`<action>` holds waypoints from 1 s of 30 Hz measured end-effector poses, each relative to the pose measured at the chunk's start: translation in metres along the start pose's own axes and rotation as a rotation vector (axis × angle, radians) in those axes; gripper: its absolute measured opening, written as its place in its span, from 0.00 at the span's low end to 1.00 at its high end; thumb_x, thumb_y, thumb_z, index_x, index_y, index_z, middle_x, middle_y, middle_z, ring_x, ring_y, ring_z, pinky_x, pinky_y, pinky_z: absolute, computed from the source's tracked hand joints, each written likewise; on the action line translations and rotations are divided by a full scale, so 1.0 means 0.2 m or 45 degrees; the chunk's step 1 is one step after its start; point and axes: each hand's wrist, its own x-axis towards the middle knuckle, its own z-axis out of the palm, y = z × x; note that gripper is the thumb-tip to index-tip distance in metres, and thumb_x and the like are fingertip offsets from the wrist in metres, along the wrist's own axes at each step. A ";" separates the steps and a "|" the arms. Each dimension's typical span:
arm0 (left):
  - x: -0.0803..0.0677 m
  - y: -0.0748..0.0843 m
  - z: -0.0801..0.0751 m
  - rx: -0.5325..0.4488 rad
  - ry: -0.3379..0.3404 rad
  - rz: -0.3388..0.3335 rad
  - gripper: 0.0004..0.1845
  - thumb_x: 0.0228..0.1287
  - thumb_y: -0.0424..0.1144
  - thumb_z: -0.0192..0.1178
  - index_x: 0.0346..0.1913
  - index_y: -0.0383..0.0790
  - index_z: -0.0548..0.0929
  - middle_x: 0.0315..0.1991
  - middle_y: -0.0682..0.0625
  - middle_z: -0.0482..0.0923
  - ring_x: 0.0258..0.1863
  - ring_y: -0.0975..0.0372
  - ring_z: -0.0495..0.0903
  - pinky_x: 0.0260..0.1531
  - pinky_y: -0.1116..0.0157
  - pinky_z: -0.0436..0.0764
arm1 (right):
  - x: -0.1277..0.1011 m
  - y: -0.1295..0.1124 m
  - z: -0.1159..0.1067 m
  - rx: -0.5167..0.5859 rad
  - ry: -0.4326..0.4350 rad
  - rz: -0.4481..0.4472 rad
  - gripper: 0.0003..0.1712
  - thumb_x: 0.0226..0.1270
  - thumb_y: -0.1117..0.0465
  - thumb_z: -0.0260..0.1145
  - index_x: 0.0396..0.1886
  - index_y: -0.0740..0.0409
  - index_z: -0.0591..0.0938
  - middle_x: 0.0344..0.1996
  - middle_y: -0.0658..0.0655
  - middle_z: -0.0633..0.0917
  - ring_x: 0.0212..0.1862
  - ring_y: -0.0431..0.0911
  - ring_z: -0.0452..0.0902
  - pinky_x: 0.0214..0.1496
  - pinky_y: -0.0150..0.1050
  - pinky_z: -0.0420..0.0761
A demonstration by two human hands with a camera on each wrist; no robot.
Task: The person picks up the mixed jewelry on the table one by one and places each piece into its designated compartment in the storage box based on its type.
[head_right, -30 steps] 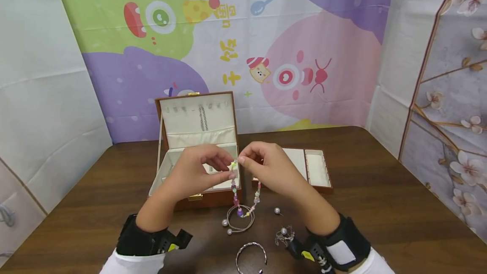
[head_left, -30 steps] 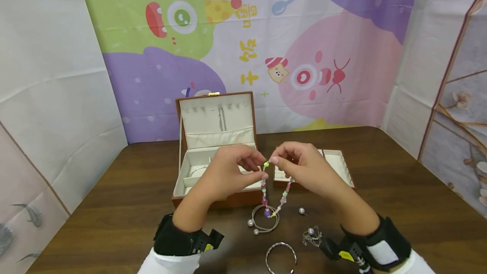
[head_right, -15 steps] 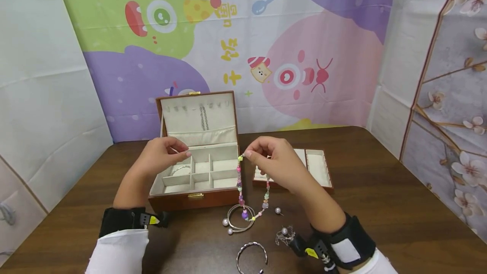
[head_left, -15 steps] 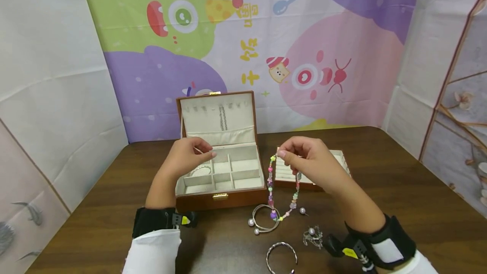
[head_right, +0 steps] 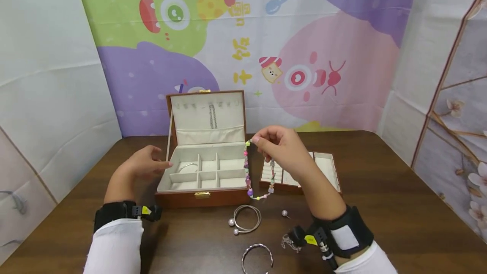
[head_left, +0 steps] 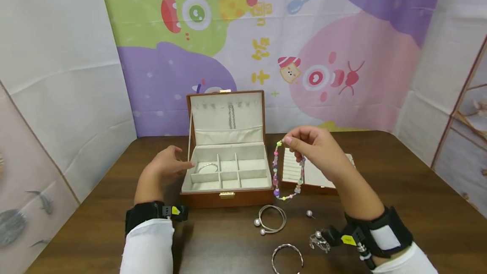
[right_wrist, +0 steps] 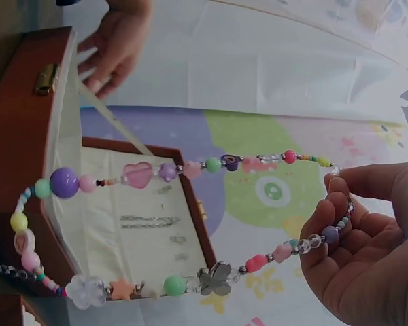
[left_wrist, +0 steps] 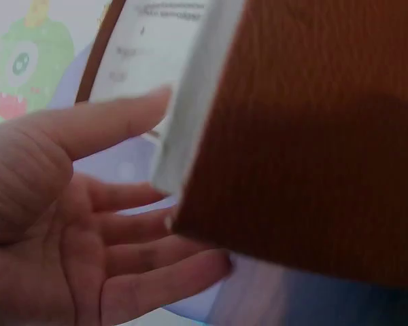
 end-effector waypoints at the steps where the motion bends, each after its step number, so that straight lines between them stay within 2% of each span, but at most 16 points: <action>1: 0.00 -0.01 0.01 -0.029 -0.053 -0.009 0.41 0.62 0.43 0.66 0.68 0.24 0.58 0.55 0.28 0.72 0.39 0.48 0.83 0.34 0.55 0.84 | 0.02 0.00 0.00 0.007 0.001 0.006 0.11 0.71 0.64 0.62 0.40 0.72 0.80 0.27 0.58 0.77 0.25 0.45 0.71 0.29 0.36 0.77; 4: 0.02 -0.03 0.03 -0.062 -0.195 0.018 0.38 0.62 0.35 0.64 0.67 0.20 0.58 0.57 0.26 0.70 0.44 0.45 0.81 0.34 0.53 0.84 | 0.07 0.01 -0.01 0.029 0.000 0.008 0.11 0.71 0.63 0.62 0.38 0.71 0.80 0.26 0.59 0.77 0.25 0.46 0.71 0.29 0.37 0.76; 6: 0.03 -0.04 0.04 -0.095 -0.244 0.026 0.35 0.60 0.31 0.62 0.66 0.19 0.59 0.59 0.26 0.69 0.49 0.42 0.78 0.36 0.51 0.84 | 0.11 0.01 -0.01 0.038 0.005 0.031 0.12 0.71 0.62 0.62 0.38 0.70 0.80 0.24 0.59 0.77 0.24 0.46 0.70 0.28 0.37 0.75; 8: 0.04 -0.05 0.05 -0.113 -0.271 0.033 0.34 0.58 0.28 0.61 0.66 0.18 0.60 0.58 0.26 0.69 0.50 0.42 0.77 0.37 0.51 0.84 | 0.15 0.01 0.00 0.036 0.013 0.055 0.12 0.71 0.61 0.63 0.37 0.69 0.80 0.23 0.58 0.77 0.23 0.45 0.71 0.25 0.36 0.73; 11: 0.04 -0.06 0.05 -0.126 -0.269 0.036 0.34 0.58 0.27 0.61 0.65 0.19 0.61 0.56 0.27 0.70 0.47 0.43 0.79 0.36 0.51 0.84 | 0.21 0.01 0.01 0.016 0.025 0.079 0.12 0.70 0.60 0.63 0.37 0.67 0.81 0.23 0.56 0.77 0.22 0.45 0.71 0.22 0.35 0.72; 18: 0.03 -0.06 0.04 -0.136 -0.273 0.067 0.30 0.57 0.25 0.62 0.62 0.19 0.65 0.51 0.29 0.74 0.41 0.47 0.81 0.32 0.52 0.85 | 0.35 0.01 0.02 0.088 0.037 0.068 0.11 0.71 0.62 0.63 0.38 0.68 0.80 0.23 0.53 0.77 0.23 0.44 0.71 0.29 0.35 0.78; 30: 0.03 -0.07 0.04 -0.114 -0.249 0.079 0.25 0.58 0.25 0.62 0.59 0.20 0.72 0.43 0.35 0.80 0.35 0.49 0.84 0.30 0.56 0.85 | 0.58 0.04 0.02 0.112 0.159 0.084 0.09 0.70 0.61 0.63 0.35 0.64 0.80 0.23 0.54 0.78 0.23 0.43 0.70 0.28 0.34 0.77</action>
